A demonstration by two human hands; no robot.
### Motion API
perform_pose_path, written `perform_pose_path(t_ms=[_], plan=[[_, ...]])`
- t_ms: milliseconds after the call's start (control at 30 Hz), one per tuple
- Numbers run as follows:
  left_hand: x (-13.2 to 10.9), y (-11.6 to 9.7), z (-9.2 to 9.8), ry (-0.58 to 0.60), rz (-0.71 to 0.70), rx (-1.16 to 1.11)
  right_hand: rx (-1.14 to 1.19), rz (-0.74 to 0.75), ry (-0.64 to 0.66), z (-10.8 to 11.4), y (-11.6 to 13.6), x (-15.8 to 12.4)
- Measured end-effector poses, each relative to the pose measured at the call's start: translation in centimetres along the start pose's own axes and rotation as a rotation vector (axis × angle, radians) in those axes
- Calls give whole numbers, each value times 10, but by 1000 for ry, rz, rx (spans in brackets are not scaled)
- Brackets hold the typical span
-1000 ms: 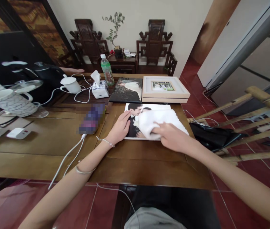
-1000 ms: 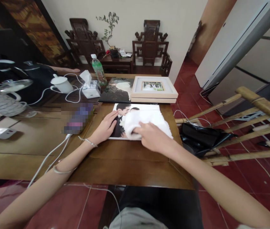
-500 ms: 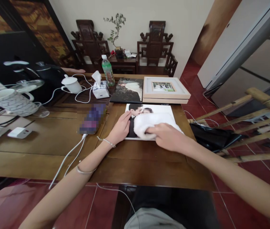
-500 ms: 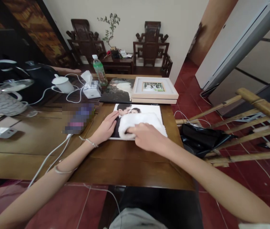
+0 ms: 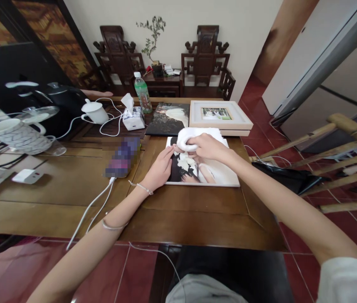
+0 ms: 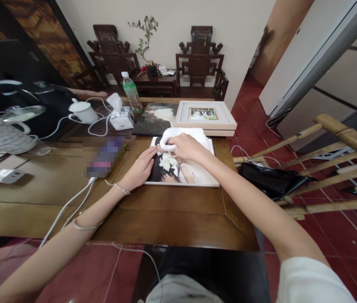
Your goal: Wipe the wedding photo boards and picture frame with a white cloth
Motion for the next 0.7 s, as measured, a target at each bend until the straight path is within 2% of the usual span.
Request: perform_pose_path(t_ms=[200, 400, 533, 700], plan=[[1, -5, 2, 24, 9, 0, -104, 37, 64, -34, 43, -47], [1, -2, 2, 35, 49, -12, -79, 182, 128, -56, 85, -104], [0, -2, 2, 43, 31, 0, 2, 162, 155, -53, 78, -106], [0, 1, 1, 41, 41, -5, -18, 28, 99, -34, 43, -72]])
Point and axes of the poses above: each hand's wrist, its own x-axis towards the middle knuckle, its own z-axis out of the back of the hand, y = z × x, the point moved 7 cm from there along x, towards the middle knuckle, and after that the axes turned 12 degrees about y, right-handed, at the moved point
